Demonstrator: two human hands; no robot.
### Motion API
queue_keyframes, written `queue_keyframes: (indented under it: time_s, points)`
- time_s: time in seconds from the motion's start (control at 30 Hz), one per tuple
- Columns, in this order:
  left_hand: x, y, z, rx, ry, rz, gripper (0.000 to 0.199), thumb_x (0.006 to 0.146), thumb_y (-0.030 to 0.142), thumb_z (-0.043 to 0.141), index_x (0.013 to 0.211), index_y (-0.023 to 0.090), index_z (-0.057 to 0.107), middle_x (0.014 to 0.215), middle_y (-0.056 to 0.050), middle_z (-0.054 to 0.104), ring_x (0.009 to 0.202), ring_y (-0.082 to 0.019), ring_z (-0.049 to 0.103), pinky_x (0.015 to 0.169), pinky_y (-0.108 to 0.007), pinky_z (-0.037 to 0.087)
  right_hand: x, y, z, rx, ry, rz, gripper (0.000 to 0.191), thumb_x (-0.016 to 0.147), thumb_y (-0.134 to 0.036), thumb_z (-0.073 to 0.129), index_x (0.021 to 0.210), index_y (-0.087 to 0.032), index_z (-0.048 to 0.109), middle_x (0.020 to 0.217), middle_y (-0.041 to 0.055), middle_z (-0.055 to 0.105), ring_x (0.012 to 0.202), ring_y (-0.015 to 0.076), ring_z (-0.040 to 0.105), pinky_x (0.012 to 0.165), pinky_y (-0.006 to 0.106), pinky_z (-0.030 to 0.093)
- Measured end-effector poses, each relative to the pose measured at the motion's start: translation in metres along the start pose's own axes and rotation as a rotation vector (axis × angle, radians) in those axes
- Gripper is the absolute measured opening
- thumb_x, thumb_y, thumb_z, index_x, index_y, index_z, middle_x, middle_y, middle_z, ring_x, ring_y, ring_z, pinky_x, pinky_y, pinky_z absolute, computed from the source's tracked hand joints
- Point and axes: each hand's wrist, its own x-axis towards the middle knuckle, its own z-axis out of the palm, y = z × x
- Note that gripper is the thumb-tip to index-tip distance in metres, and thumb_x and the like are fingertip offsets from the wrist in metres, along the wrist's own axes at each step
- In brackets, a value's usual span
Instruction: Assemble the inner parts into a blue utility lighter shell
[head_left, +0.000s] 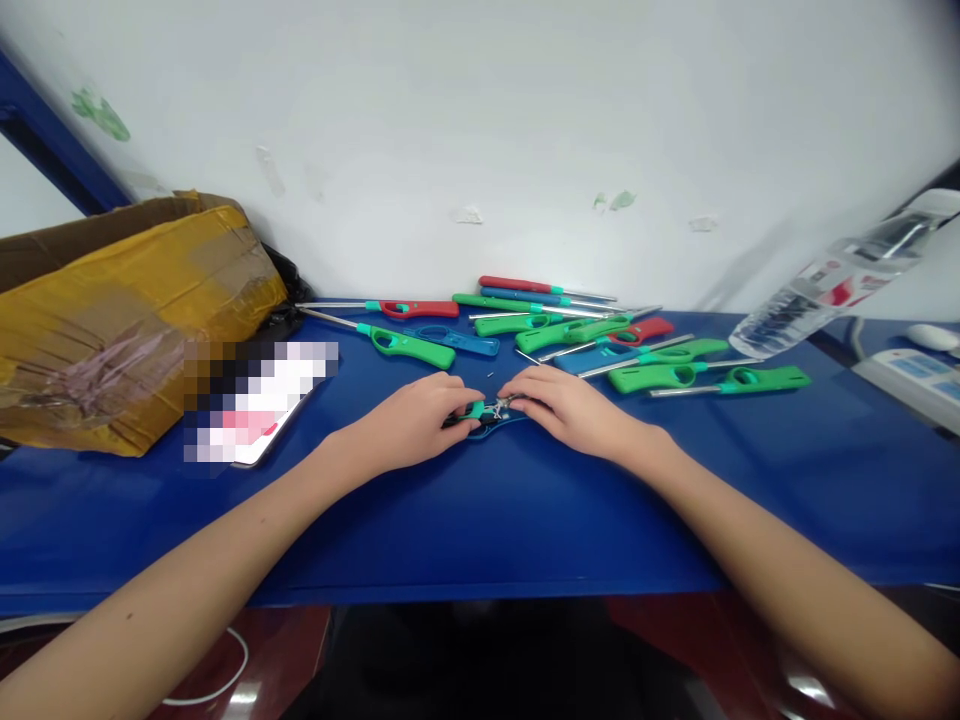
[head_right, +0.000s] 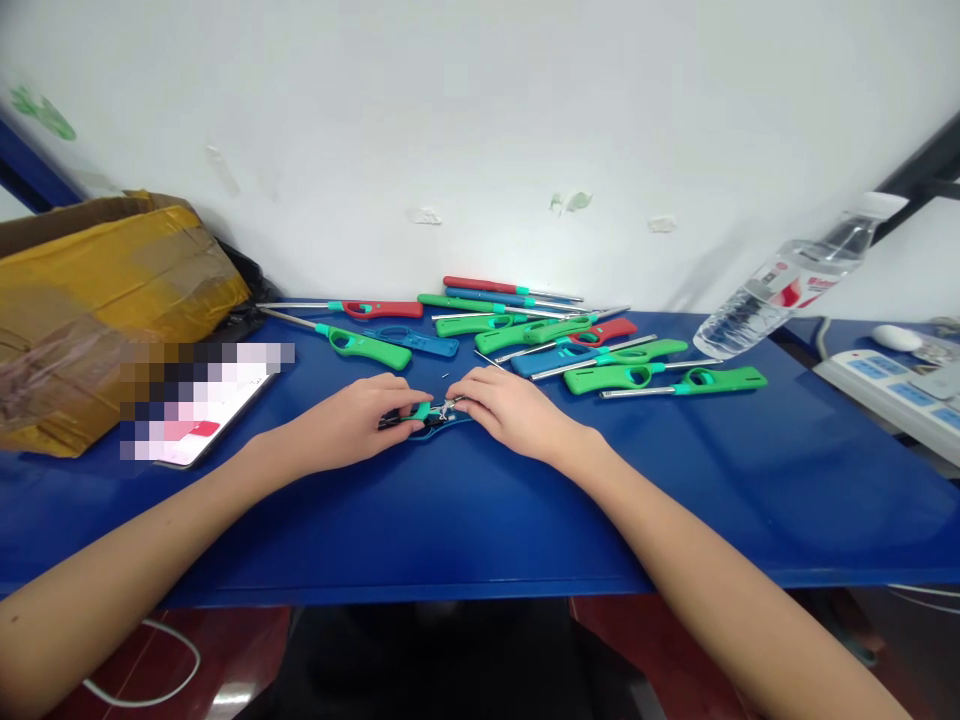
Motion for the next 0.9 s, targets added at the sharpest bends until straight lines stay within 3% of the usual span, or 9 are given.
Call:
queue_keyframes:
  time_s: [0.9]
  points:
    - [0.0004, 0.006, -0.0006, 0.072, -0.012, 0.003, 0.021, 0.097, 0.028, 0.05, 0.108, 0.02, 0.066, 0.081, -0.003, 0.057, 0.082, -0.02, 0.053, 0.07, -0.03, 0.041, -0.0017, -0.0045, -0.0016, -0.059, 0.021, -0.023, 0.026, 0.098, -0.025, 0.05, 0.112, -0.02, 0.071, 0.109, 0.011, 0.07, 0.096, 0.0237, 0.067, 0.086, 0.04, 0.056]
